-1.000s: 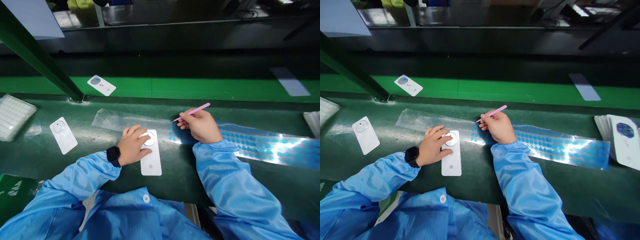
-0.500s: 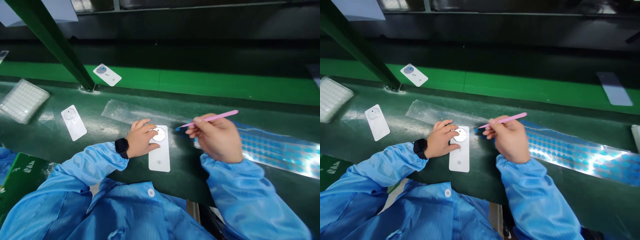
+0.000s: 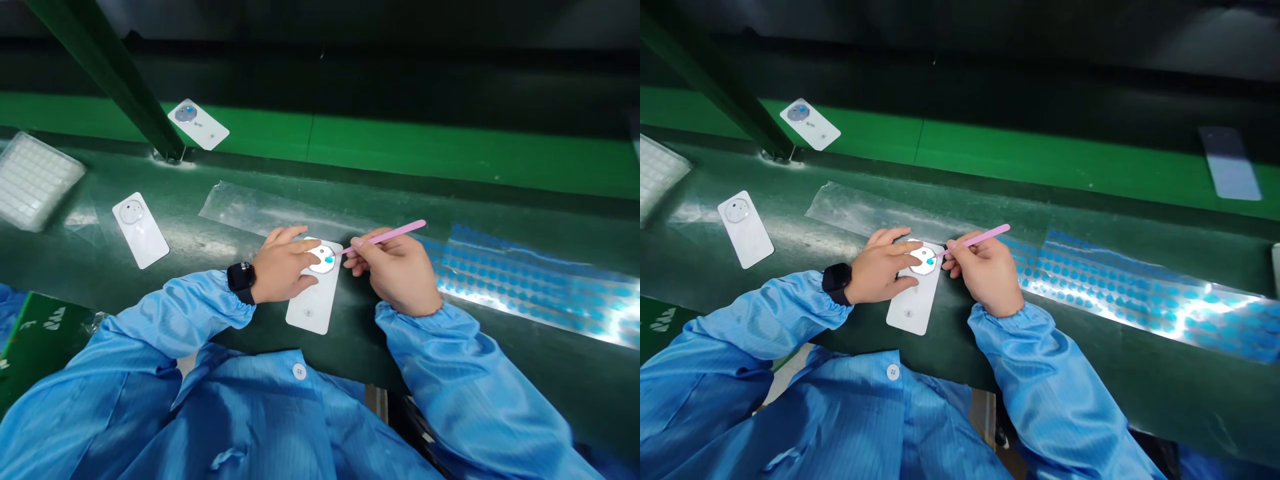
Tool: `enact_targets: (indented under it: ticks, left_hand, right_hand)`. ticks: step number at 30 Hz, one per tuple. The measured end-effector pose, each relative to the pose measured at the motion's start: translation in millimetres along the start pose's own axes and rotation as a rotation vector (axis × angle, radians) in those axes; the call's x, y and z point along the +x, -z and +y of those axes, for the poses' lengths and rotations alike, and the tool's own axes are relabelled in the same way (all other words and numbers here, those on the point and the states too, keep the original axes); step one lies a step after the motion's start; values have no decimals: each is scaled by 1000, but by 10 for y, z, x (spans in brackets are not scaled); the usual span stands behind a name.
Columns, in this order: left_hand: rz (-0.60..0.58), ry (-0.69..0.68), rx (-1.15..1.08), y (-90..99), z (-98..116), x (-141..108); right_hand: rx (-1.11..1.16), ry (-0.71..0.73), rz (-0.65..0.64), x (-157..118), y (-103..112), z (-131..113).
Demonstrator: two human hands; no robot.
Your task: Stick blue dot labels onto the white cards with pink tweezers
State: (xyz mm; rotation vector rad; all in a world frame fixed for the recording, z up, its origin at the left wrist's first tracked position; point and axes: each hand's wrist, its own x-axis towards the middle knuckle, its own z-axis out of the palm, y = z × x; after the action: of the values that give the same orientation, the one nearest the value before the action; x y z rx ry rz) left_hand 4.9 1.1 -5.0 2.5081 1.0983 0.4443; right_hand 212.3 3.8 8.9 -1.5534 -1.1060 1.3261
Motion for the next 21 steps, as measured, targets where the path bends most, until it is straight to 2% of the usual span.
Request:
enact_targets:
  ticks: [12,21]
  left_hand:
    - [-9,-5,7,42,6,-2]
    - [-21,-1,-3,52,6,-2]
  right_hand:
    - [-91,101,39,-70,-30,-23]
    - [-114,108,57,-88,-41,-25]
